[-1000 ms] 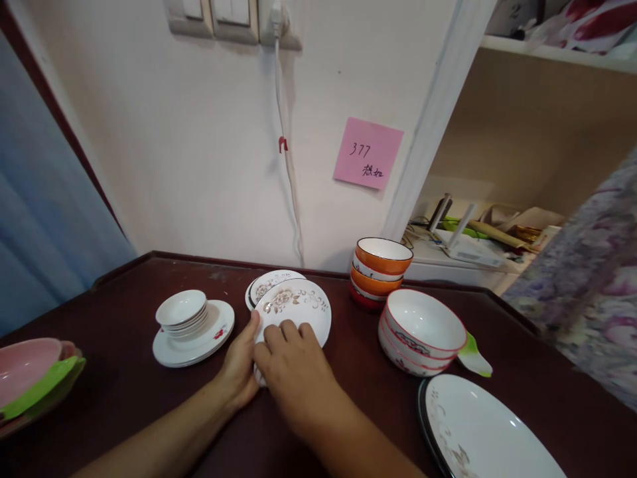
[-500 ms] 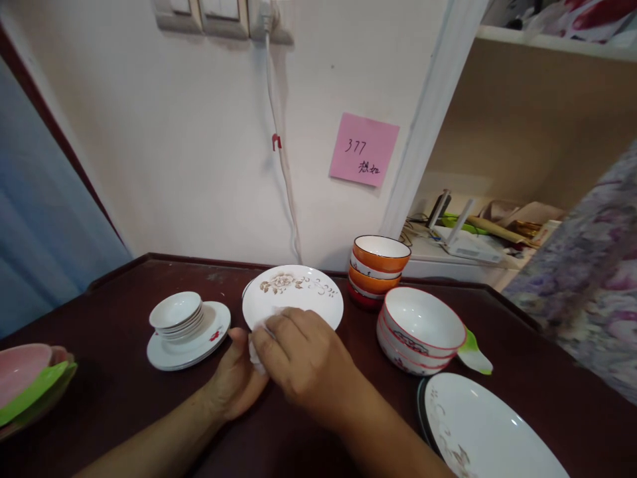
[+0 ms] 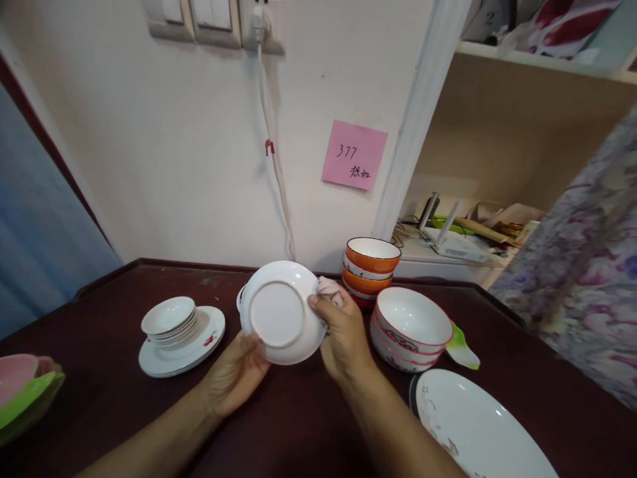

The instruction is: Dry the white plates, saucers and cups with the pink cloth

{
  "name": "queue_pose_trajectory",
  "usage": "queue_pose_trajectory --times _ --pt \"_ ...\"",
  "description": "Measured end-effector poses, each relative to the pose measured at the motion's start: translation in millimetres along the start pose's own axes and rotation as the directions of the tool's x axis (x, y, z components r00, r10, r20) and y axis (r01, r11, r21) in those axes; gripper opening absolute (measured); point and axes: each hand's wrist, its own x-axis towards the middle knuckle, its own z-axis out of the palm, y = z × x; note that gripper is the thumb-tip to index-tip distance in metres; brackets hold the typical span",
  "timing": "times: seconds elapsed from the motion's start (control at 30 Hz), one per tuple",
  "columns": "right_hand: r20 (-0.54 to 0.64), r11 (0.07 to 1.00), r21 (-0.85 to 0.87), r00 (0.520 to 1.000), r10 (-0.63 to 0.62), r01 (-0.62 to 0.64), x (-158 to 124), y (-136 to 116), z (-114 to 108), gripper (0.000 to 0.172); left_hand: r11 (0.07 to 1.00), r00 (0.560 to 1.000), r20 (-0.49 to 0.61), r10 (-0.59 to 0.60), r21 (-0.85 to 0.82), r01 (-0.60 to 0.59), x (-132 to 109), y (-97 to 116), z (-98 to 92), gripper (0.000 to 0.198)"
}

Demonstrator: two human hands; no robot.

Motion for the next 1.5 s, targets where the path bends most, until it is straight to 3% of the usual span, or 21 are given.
queue_pose_trajectory --times 0.13,0.23,0.3,0.37,0.47,0.57,0.63,0.77,0.83,0.9,0.97,1.03,1.07,1.13,1.2,1.27,1.37,1.43,1.5 --pt "-0.131 0.988 -0.120 0.985 -0.110 0.095 10 29 -11 0.041 1.000 0.994 -0.105 0.013 0.007 -0.012 4 0 -1.8 0.067" --pt "-0.223 0.931 -0.287 0.930 -0.294 0.225 18 35 -23 0.043 0.997 0.991 -0.128 0.045 0.061 -0.037 4 0 0.5 0.065" --pt "-0.208 0.856 -0.418 0.884 -0.418 0.306 21 33 -29 0.041 0.994 0.993 -0.115 0.035 0.106 -0.022 2 -2 3.2 0.061" --pt "-0.082 0.738 -0.557 0.859 -0.505 0.381 21 29 -31 0.037 0.989 0.997 -0.082 0.005 0.150 0.007 -2 -5 6.4 0.057" --pt "0.239 0.474 -0.716 0.818 -0.523 0.512 15 26 -29 0.030 0.977 0.999 -0.040 -0.013 0.211 0.021 -5 -8 11.0 0.053" --pt "0.484 0.205 -0.749 0.731 -0.481 0.630 6 26 -23 0.030 0.968 0.999 -0.037 0.006 0.252 0.003 -6 -11 13.4 0.050" --pt "0.616 0.078 -0.701 0.657 -0.435 0.709 -1 30 -17 0.031 0.961 1.000 -0.031 0.005 0.277 0.004 -7 -12 13.4 0.049" --pt "0.855 -0.002 -0.467 0.450 -0.259 0.884 -23 40 2 0.030 0.896 0.984 -0.160 0.076 0.443 0.003 -12 -13 11.9 0.023" --pt "0.900 -0.011 -0.402 0.393 -0.188 0.915 -31 42 10 0.030 0.867 0.969 -0.215 0.124 0.498 0.000 -13 -11 12.3 0.041" --pt "0.881 -0.029 -0.440 0.425 -0.207 0.898 -30 39 12 0.034 0.865 0.976 -0.178 0.123 0.501 -0.018 -13 -9 14.6 0.041" --pt "0.797 -0.012 -0.550 0.520 -0.309 0.835 -19 31 6 0.038 0.889 0.991 -0.091 0.096 0.456 -0.044 -11 -8 17.9 0.027" --pt "0.635 0.099 -0.675 0.644 -0.426 0.731 -2 26 -5 0.040 0.926 0.997 -0.025 0.070 0.373 -0.056 -8 -7 20.6 0.039" --pt "0.521 0.203 -0.721 0.712 -0.471 0.662 7 26 -11 0.038 0.941 0.998 -0.010 0.069 0.333 -0.062 -7 -6 21.2 0.047" --pt "0.197 0.519 -0.730 0.864 -0.463 0.445 20 31 -23 0.036 0.954 0.996 -0.023 0.090 0.288 -0.079 -5 -5 21.0 0.054" --pt "-0.112 0.838 -0.515 0.956 -0.271 0.178 26 43 -29 0.038 0.955 0.991 -0.050 0.125 0.275 -0.107 -4 -4 19.5 0.060" --pt "-0.253 0.982 -0.191 0.966 -0.044 -0.005 26 56 -29 0.041 0.957 0.988 -0.059 0.145 0.263 -0.125 -3 -5 18.3 0.063" --pt "-0.303 0.995 0.083 0.950 0.074 -0.051 25 62 -27 0.042 0.969 0.995 0.004 0.103 0.226 -0.101 -5 -5 17.5 0.063" --pt "-0.331 0.998 0.061 0.943 0.020 0.000 27 52 -27 0.042 0.982 0.994 0.110 -0.021 0.190 -0.001 -8 -3 15.0 0.065" --pt "-0.330 0.992 -0.108 0.939 -0.099 0.067 30 35 -29 0.042 0.975 0.956 0.224 -0.191 0.158 0.158 -10 1 8.7 0.069"
